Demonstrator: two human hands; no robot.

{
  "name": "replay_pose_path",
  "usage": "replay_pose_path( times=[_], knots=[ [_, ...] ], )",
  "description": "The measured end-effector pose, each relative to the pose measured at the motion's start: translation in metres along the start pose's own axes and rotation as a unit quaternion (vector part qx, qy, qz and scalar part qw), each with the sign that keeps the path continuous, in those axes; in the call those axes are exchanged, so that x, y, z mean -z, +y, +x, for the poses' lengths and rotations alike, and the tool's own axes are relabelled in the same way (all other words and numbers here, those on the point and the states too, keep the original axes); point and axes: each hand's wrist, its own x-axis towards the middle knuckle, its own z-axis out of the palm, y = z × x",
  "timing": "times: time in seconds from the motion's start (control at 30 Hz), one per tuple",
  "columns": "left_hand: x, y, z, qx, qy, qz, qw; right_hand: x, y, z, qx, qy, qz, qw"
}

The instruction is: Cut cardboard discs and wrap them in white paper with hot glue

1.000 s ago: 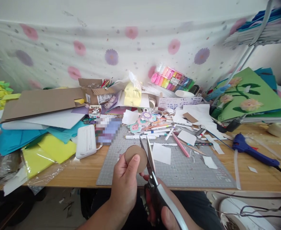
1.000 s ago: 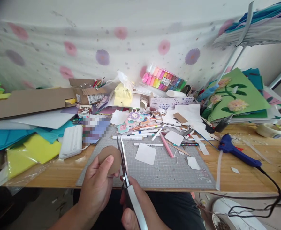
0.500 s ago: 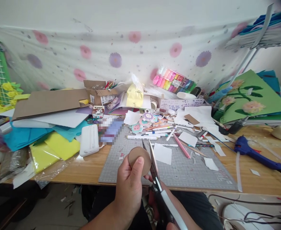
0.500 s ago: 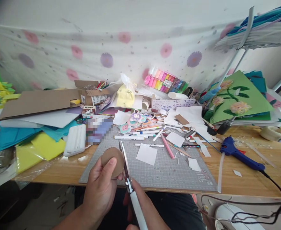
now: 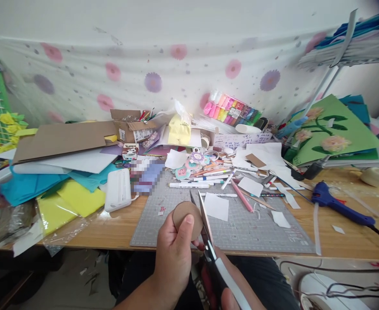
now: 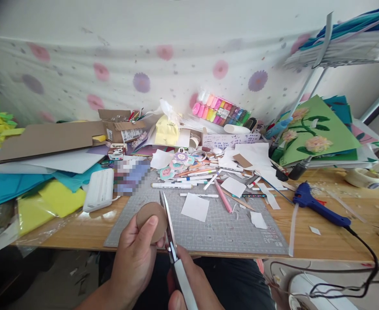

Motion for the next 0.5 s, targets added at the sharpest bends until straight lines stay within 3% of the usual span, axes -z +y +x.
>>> replay_pose_path(
  times=[0.33, 0.5],
  knots=[
    [-0.002, 0.007, 0.002, -0.004, -0.009, 0.013, 1.000, 0.011, -0.010, -0.010, 0.003, 0.036, -0.049, 0.998],
    [0.001, 0.008, 0.003, 0.001, -0.032, 0.033, 0.999, 0.013, -0.010, -0.001, 0.005, -0.013, -0.038, 0.999]
  ],
)
